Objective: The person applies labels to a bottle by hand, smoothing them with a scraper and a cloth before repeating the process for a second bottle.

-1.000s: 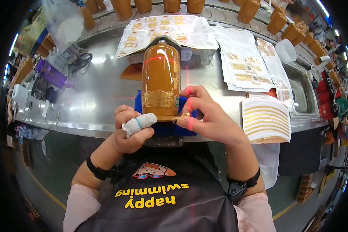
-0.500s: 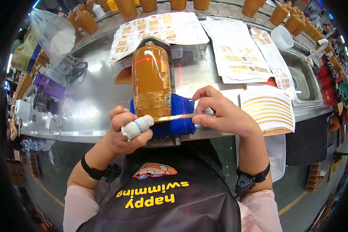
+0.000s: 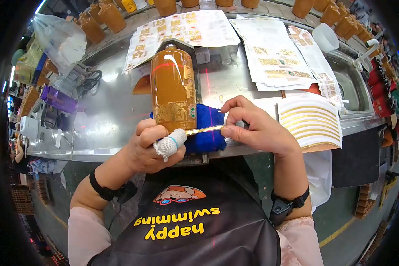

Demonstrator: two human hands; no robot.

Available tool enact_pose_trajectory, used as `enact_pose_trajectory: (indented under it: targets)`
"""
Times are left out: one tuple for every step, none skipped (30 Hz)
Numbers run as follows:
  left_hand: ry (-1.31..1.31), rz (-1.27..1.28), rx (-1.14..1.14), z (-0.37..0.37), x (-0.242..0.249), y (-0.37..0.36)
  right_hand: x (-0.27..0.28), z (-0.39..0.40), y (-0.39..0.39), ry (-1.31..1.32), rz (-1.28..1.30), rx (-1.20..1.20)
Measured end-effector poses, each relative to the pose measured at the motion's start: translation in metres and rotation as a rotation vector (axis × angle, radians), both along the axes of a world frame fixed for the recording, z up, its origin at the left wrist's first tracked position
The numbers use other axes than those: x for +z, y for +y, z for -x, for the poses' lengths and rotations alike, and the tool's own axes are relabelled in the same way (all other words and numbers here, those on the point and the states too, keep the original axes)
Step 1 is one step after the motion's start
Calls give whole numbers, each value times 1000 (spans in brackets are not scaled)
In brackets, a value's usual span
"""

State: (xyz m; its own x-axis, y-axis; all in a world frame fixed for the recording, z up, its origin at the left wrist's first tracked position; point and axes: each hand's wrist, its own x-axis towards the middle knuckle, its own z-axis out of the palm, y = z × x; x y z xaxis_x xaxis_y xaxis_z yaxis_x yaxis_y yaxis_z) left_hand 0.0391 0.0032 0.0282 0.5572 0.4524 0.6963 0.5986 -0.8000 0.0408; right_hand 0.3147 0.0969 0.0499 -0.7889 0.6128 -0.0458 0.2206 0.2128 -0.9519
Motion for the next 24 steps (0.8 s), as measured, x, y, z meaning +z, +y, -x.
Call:
enact_pose_trajectory:
  targets:
    - [0,-5,-4,-2,0,1,0,0,0,5,-8,0]
    - [0,-11,-7,-4,0,2,0,0,0,9,-16,0]
    - [54,-40,-9,-6,0,3,-1,0,0,10,-17,6]
    - [109,-70,-10,-7,-1,5,-2,1,0,11,-18,12]
    - [164,-99,-13,-7,-1,6,-3,1,0,14,-19,17]
    - [162,-115,-19,-7,1,6,-3,2,-1,18,-28,19]
    - [162,-131,-30,-5,5,7,-3,2,-1,26,-37,17]
    - [164,-146,-44,-3,7,7,-3,3,-2,35,-45,13]
    - [112,-118,-24,0,5,5,-2,3,-2,34,-35,14]
    - [61,-89,-3,5,-2,0,-1,3,-2,35,-24,16]
    - [10,-58,19,7,-7,-4,-1,3,-2,34,-13,19]
    - [18,-47,37,8,-8,-6,-3,2,-2,38,-9,12]
    - [24,-36,58,9,-10,-10,-4,2,-2,38,-5,10]
    - [28,-26,82,9,-11,-11,-5,2,-1,37,-3,10]
    - [34,-18,78,10,-12,-12,-4,1,-1,37,-4,17]
    - [41,-12,75,11,-13,-11,-2,-1,-1,36,-6,26]
    - [49,-6,70,13,-12,-9,1,-3,-1,37,-9,32]
    - [64,-23,62,13,-10,-8,5,-5,-2,64,-14,38]
    - [79,-41,52,13,-5,-7,10,-7,-3,91,-19,42]
    - [94,-58,39,13,-2,-7,12,-9,-4,119,-23,44]
    - [98,-65,46,13,-3,-7,10,-10,-3,116,-52,53]
    - [101,-74,53,13,-6,-8,8,-10,-3,84,-26,26]
    - [102,-85,60,13,-7,-7,6,-10,-3,50,-2,1]
    - [116,-101,58,11,-6,-6,4,-10,-2,16,22,-23]
